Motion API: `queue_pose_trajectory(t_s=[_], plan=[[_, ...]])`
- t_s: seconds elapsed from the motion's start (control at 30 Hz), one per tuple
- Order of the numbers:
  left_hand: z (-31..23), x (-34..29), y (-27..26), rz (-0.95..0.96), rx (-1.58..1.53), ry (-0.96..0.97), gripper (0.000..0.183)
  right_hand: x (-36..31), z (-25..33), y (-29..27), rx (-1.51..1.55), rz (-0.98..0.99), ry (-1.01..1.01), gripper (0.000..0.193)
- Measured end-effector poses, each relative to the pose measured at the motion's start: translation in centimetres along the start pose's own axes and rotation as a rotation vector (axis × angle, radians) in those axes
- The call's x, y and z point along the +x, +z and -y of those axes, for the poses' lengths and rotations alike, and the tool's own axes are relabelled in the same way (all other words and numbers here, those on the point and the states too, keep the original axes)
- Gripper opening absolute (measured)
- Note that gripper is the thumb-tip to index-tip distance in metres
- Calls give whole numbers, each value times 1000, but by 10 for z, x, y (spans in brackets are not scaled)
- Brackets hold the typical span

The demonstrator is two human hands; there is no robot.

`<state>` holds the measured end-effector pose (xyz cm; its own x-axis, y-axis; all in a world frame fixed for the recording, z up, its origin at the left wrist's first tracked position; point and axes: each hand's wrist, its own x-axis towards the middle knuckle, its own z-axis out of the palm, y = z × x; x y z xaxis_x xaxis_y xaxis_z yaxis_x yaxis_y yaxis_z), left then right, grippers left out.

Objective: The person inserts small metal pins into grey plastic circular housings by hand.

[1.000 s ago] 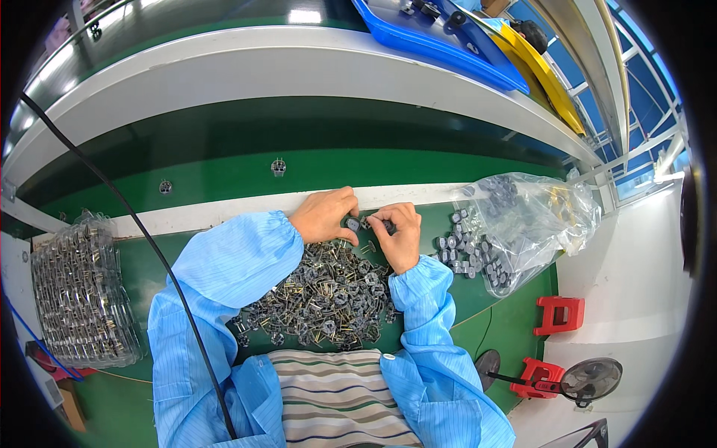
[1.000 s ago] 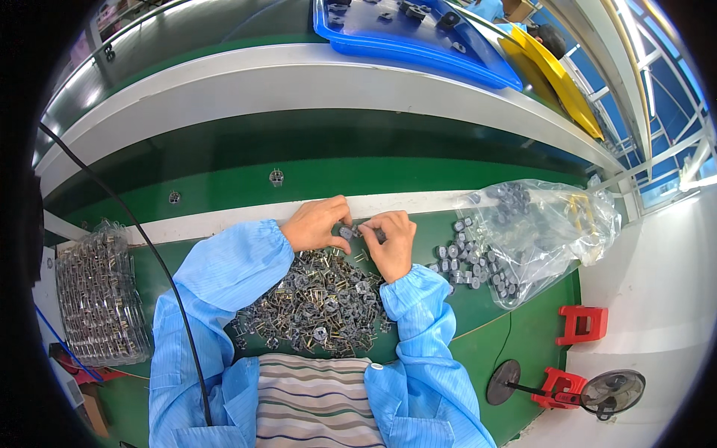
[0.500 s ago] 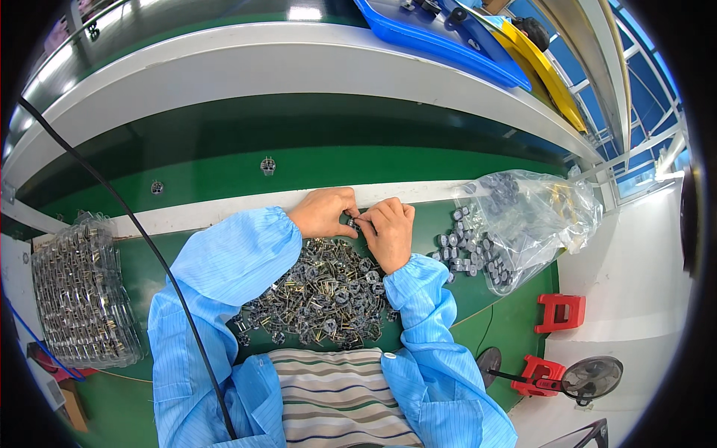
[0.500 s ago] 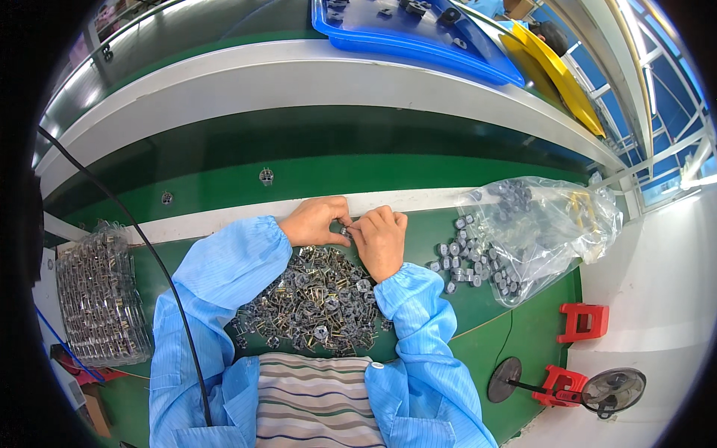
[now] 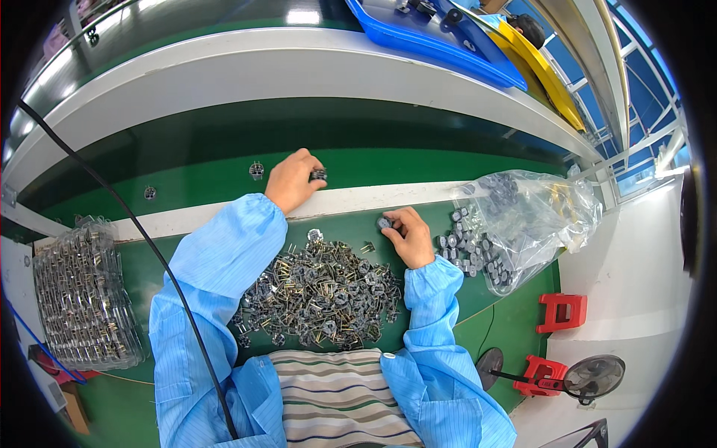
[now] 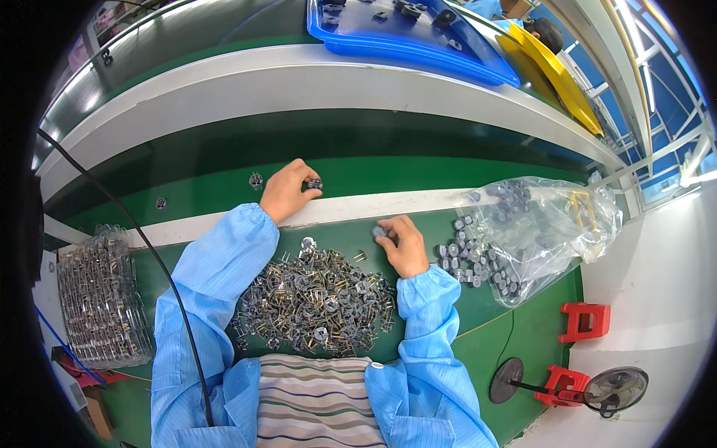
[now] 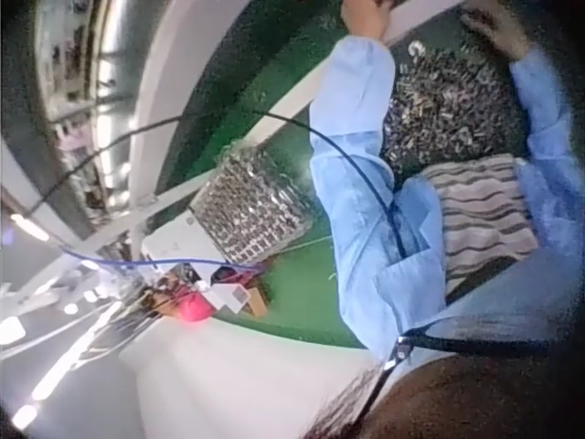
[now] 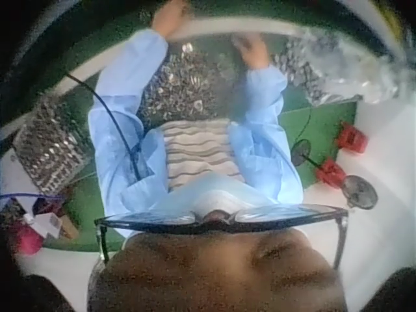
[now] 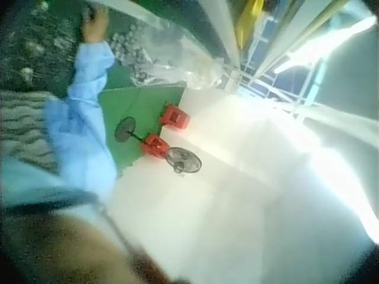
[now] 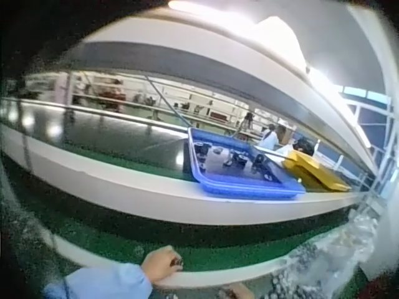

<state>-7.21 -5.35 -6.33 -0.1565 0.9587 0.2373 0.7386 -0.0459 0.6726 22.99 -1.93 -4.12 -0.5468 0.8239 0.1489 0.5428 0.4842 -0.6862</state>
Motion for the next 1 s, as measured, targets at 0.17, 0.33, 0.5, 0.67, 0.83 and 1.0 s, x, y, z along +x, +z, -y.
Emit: queue_pose_trajectory(t_s=[0.17, 0.33, 0.5, 0.67, 0.83, 1.0], plan=[[-18, 1, -3, -167, 119, 264, 34, 2, 13, 12, 108, -88, -83, 31], [-36, -13, 16, 126, -131, 581, 37, -6, 17, -8, 198, 232, -43, 22], [-33, -20, 29, 293, -114, 627, 34, -8, 9, 4, 190, 204, 94, 12], [-43, -18, 18, 358, -21, 390, 40, -1, -10, 7, -189, -78, -41, 5], [-32, -18, 21, 259, -167, 427, 33, 0, -9, -6, 92, 17, 1, 16], [-33, -19, 27, 387, -131, 409, 33, 1, -8, -3, -21, 108, -163, 20]])
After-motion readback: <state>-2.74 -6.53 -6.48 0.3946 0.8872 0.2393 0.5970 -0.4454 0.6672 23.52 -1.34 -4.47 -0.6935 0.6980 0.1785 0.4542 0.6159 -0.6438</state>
